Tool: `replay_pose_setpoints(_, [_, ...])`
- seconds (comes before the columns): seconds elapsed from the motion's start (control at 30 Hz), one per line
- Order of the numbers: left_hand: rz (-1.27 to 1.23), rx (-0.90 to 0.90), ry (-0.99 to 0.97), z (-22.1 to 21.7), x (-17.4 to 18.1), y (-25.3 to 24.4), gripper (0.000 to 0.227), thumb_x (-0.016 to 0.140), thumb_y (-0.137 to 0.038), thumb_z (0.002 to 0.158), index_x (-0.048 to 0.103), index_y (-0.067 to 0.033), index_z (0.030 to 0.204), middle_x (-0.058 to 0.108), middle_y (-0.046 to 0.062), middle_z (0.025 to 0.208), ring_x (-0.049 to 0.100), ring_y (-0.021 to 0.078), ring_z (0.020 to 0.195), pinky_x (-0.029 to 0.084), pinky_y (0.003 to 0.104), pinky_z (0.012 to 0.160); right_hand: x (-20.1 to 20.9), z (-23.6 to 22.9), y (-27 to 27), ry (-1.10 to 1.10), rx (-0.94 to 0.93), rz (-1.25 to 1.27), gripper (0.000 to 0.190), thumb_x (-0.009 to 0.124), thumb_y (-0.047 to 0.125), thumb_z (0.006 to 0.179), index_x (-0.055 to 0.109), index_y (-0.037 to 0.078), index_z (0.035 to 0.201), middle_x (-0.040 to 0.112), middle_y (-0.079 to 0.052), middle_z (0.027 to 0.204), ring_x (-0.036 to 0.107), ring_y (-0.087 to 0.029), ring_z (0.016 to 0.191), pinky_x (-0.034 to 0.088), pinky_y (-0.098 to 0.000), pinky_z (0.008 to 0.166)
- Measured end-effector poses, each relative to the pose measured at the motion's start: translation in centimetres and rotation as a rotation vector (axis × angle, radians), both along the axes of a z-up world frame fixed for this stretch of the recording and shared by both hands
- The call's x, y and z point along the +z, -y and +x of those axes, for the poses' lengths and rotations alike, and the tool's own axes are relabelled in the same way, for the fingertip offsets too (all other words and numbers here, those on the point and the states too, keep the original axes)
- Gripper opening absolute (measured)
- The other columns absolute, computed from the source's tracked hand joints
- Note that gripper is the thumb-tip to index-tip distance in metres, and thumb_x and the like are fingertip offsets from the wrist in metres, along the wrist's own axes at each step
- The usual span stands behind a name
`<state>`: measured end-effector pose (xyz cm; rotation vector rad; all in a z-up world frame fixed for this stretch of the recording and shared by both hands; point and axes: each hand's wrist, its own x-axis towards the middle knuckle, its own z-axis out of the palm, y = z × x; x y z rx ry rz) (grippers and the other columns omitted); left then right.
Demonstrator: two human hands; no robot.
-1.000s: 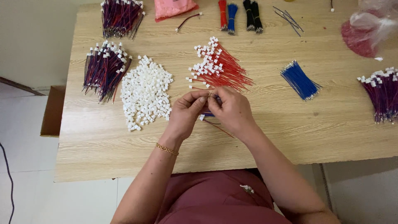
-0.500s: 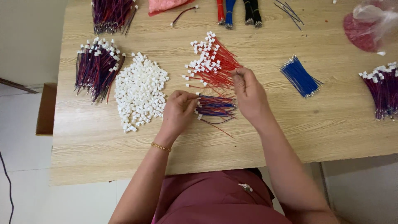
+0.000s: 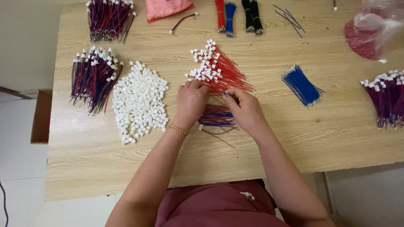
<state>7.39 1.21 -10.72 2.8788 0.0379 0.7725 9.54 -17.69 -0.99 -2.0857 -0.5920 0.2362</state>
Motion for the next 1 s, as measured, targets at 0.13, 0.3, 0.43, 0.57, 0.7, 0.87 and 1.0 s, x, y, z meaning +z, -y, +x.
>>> replay_pose_setpoints(0.13, [-0.041, -0.009, -0.018, 0.2, 0.8, -0.4, 0.009, 0.074, -0.029, 0.074, 0.07, -0.0204, 0.076, 0.061, 0.003, 0.079, 0.065, 0.0267, 0.078, 0.051, 0.039, 0.065, -0.6, -0.2, -0.2, -0.069, -0.023, 0.07, 0.015, 0.061, 0.016, 0.095, 0.067, 0.007, 0.106, 0.07, -0.011, 0.081, 0.069, -0.021, 0.076, 0.055, -0.0388, 0.072])
replay_pose_setpoints(0.3, [-0.049, -0.023, 0.024, 0.2, 0.1, -0.8, 0.014, 0.078, -0.03, 0.071, 0.069, -0.0222, 0.078, 0.062, 0.002, 0.075, 0.066, 0.0253, 0.074, 0.052, 0.038, 0.064, -0.1, -0.2, -0.2, -0.065, 0.008, 0.153, 0.012, 0.063, 0.012, 0.094, 0.068, 0.007, 0.104, 0.067, -0.009, 0.078, 0.065, -0.018, 0.075, 0.054, -0.0357, 0.073])
replay_pose_setpoints(0.43, [-0.12, -0.03, 0.14, -0.3, 1.2, -0.8, 0.016, 0.078, -0.025, 0.073, 0.066, -0.0258, 0.085, 0.062, -0.002, 0.074, 0.067, 0.0214, 0.072, 0.052, 0.034, 0.063, 1.4, -0.6, 0.1, 0.007, 0.048, 0.137, 0.011, 0.065, 0.014, 0.094, 0.07, 0.008, 0.102, 0.07, -0.012, 0.081, 0.068, -0.021, 0.079, 0.054, -0.0366, 0.072])
replay_pose_setpoints(0.57, [-0.482, -0.134, 0.177, -4.2, 10.2, 0.6, 0.014, 0.073, -0.011, 0.081, 0.069, -0.0206, 0.091, 0.061, 0.002, 0.076, 0.067, 0.0249, 0.071, 0.053, 0.033, 0.062, 3.0, -1.5, -0.2, 0.016, 0.047, 0.168, 0.012, 0.065, 0.016, 0.095, 0.071, 0.009, 0.103, 0.071, -0.009, 0.08, 0.067, -0.016, 0.078, 0.054, -0.0342, 0.073])
replay_pose_setpoints(0.7, [-0.981, -0.251, 0.114, -6.4, 12.5, 1.5, 0.01, 0.07, -0.013, 0.089, 0.073, -0.0159, 0.098, 0.061, 0.004, 0.075, 0.062, 0.0153, 0.07, 0.052, 0.028, 0.064, 4.9, -2.3, -0.6, 0.121, 0.089, 0.154, 0.011, 0.065, 0.016, 0.094, 0.072, 0.009, 0.099, 0.07, -0.012, 0.079, 0.068, -0.023, 0.079, 0.053, -0.0373, 0.074])
replay_pose_setpoints(0.87, [-1.181, -0.267, 0.126, -7.9, 14.1, 1.9, 0.012, 0.068, -0.012, 0.091, 0.073, -0.0118, 0.102, 0.061, 0.001, 0.074, 0.057, 0.006, 0.069, 0.051, 0.023, 0.063, 6.6, -3.2, -1.1, 0.19, 0.147, 0.13, 0.01, 0.065, 0.015, 0.093, 0.072, 0.009, 0.097, 0.07, -0.011, 0.078, 0.069, -0.027, 0.08, 0.053, -0.038, 0.074])
replay_pose_setpoints(1.0, [-1.204, -0.232, 0.158, -8.5, 14.0, 1.9, 0.011, 0.067, -0.011, 0.092, 0.073, -0.0085, 0.101, 0.062, 0.004, 0.074, 0.056, 0.0075, 0.067, 0.051, 0.023, 0.06, 6.0, -3.6, -1.5, 0.139, 0.112, 0.186, 0.011, 0.069, 0.016, 0.09, 0.071, 0.009, 0.098, 0.069, -0.009, 0.077, 0.066, -0.019, 0.076, 0.052, -0.0351, 0.072])
